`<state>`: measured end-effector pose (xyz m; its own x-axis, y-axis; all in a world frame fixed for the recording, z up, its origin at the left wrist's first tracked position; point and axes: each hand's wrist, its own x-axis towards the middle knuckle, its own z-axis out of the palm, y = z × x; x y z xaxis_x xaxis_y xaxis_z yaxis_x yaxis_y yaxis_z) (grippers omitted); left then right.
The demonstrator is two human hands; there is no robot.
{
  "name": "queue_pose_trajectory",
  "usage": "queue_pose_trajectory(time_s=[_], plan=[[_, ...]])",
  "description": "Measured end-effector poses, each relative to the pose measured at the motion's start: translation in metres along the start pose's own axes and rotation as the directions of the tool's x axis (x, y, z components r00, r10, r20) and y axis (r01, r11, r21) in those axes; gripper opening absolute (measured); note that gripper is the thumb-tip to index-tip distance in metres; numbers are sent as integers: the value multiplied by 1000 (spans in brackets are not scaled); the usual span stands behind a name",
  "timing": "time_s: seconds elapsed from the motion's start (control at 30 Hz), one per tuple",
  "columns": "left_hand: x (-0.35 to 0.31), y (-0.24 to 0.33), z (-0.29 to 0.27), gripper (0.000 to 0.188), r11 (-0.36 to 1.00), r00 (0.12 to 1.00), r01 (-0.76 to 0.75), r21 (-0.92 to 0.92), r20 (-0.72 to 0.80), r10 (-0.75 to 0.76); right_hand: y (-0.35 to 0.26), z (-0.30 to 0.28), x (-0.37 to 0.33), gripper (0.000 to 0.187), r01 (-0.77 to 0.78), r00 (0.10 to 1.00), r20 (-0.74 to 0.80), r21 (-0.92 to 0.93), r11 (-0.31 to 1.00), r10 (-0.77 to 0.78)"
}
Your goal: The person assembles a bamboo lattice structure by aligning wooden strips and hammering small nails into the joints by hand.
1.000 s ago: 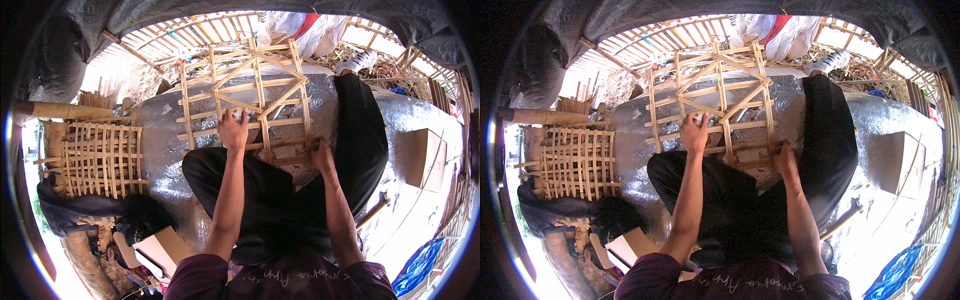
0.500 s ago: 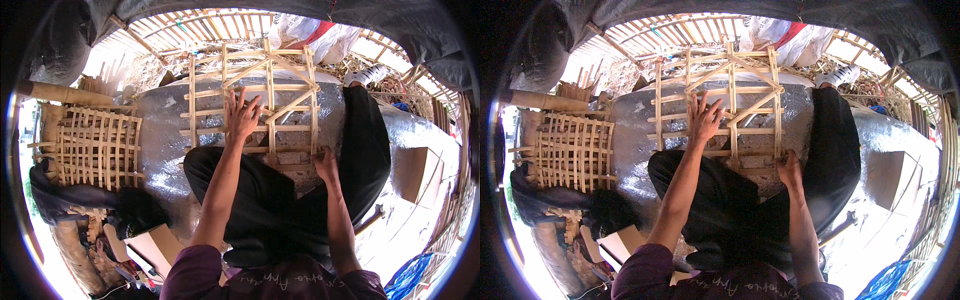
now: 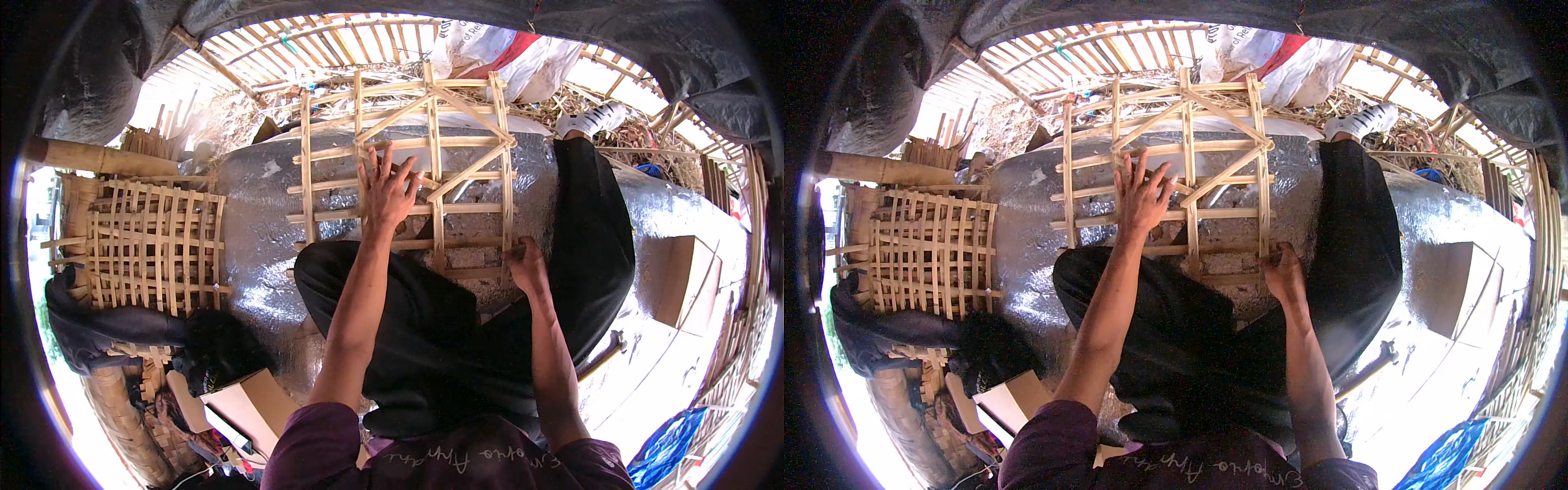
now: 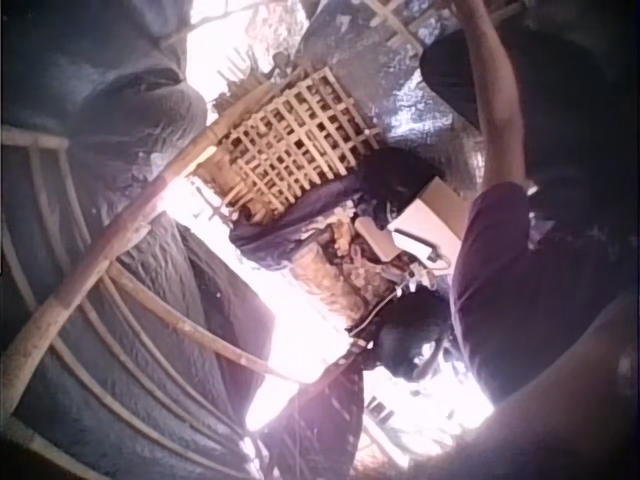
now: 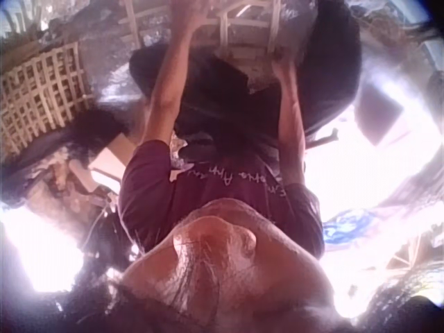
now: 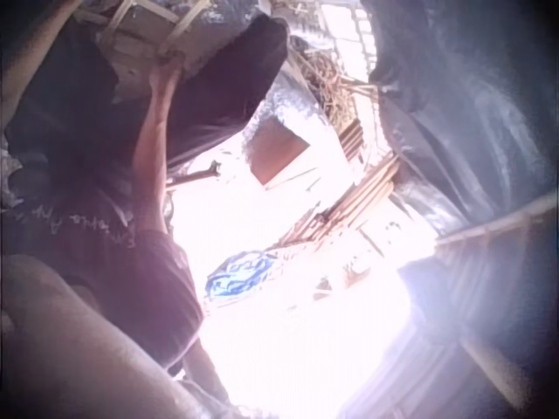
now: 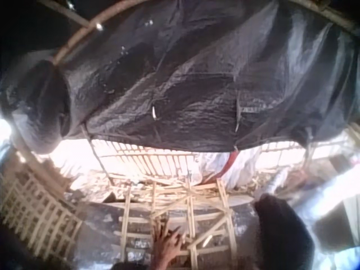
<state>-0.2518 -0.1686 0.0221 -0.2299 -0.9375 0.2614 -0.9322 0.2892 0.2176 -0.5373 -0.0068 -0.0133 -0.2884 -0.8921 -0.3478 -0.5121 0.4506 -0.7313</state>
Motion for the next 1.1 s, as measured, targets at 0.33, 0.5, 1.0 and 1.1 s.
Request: queue_pose_trajectory(time_s=[0.33, 0.5, 1.0, 1.1], plan=[[0, -2, -3, 39, 999, 1000, 4, 52, 10, -5, -12, -4, -3, 40, -19, 999, 42, -29, 999, 20], [1, -4, -2, 32, 998, 1000, 3, -55, 3, -3, 2, 3, 1, 42, 28, 999, 17, -10, 1000, -28], [8, -5, -6, 28, 994, 996, -61, -95, -64, 55, -4, -1, -1, 48, 1, 999, 45, 56, 998, -3], [9, -6, -5, 28, 991, 995, -82, -101, -56, 77, -6, -5, -3, 47, -12, 998, 56, 67, 998, 9]])
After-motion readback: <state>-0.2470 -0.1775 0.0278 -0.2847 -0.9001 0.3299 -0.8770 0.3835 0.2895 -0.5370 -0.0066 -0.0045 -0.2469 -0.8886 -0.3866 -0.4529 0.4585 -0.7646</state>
